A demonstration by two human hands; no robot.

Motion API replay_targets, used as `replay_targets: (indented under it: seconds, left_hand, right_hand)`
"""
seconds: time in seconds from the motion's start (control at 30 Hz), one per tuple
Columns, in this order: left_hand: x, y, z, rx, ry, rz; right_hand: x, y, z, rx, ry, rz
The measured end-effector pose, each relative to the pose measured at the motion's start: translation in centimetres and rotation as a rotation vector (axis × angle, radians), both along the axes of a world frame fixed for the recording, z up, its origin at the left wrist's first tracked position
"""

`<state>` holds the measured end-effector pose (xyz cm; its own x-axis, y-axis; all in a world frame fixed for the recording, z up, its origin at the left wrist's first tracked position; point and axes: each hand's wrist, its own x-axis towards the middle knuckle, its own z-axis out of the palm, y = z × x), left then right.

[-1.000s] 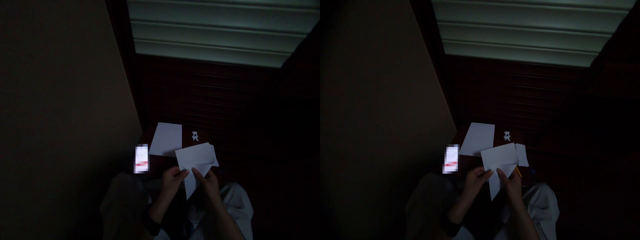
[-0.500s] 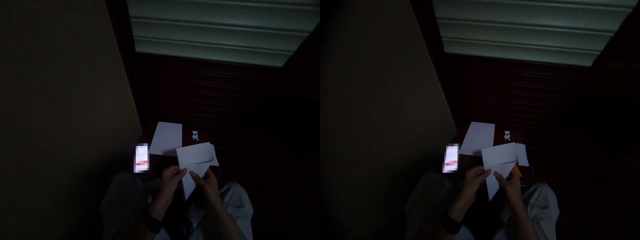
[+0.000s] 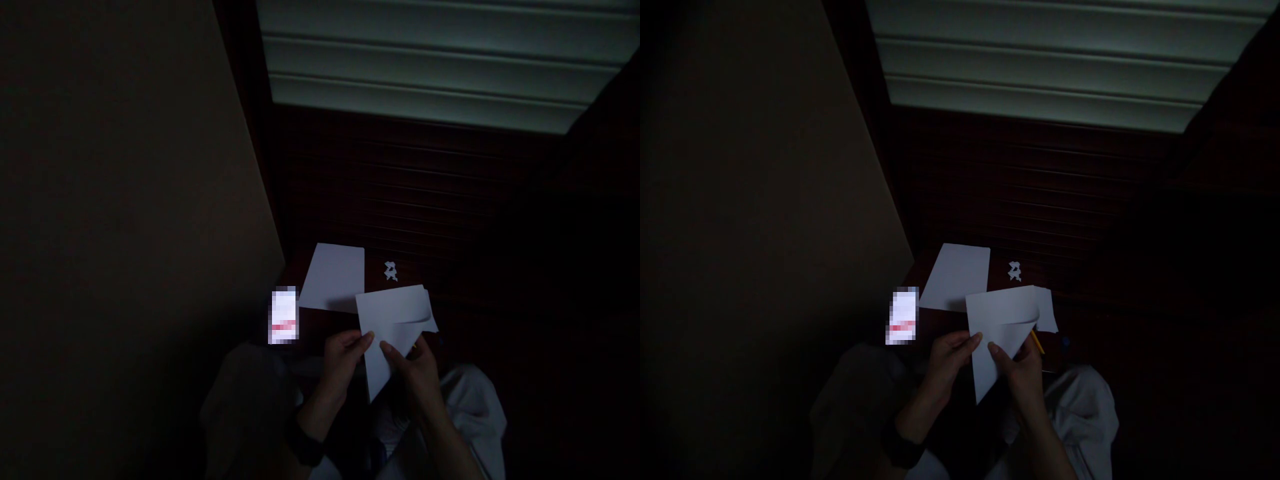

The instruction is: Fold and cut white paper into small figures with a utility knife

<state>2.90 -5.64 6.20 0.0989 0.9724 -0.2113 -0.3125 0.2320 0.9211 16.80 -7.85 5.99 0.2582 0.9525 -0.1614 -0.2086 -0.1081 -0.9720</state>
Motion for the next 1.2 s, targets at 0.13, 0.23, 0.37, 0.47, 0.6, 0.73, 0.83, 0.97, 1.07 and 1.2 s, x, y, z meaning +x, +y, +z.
replay_targets:
  seconds: [0.13, 0.23, 0.37, 0.47, 0.6, 0.73, 0.83, 0.97, 1.07, 1.2]
  left_hand:
    - [-0.1, 0.0, -0.1, 0.018, 0.041, -0.009]
    - [-0.1, 0.1, -0.2, 0.023, 0.061, -0.022]
    - [0.0, 0.2, -0.1, 0.010, 0.067, -0.025]
    - [0.0, 0.2, -0.1, 0.004, 0.054, -0.037]
    - [-0.1, 0.1, 0.0, 0.012, 0.042, -0.036]
    - [0.0, 0.1, 0.2, 0.004, 0.046, -0.036]
    - [-0.1, 0.2, 0.3, 0.011, 0.060, -0.035]
    - [-0.1, 0.1, 0.1, 0.002, 0.103, -0.074]
    - [-0.1, 0.0, -0.4, -0.021, 0.089, -0.092]
    - [-0.1, -0.2, -1.0, -0.067, 0.073, -0.142]
  right_hand:
    - [0.1, 0.1, 0.0, -0.010, -0.007, -0.006]
    - [0.1, 0.1, -0.1, -0.007, -0.017, -0.026]
    - [0.1, 0.1, -0.1, -0.009, -0.008, -0.027]
    - [0.0, 0.1, -0.1, 0.005, -0.001, -0.035]
    - [-0.1, 0.0, 0.0, 0.002, -0.003, -0.037]
    - [-0.1, 0.0, -0.1, -0.007, -0.022, -0.056]
    - [-0.1, 0.1, -0.1, -0.004, -0.037, -0.075]
    - [0.0, 0.3, 0.1, -0.001, -0.061, -0.109]
    - [0.2, 0.3, 0.3, -0.017, -0.038, -0.122]
    - [0.4, 0.5, 0.4, -0.039, 0.001, -0.126]
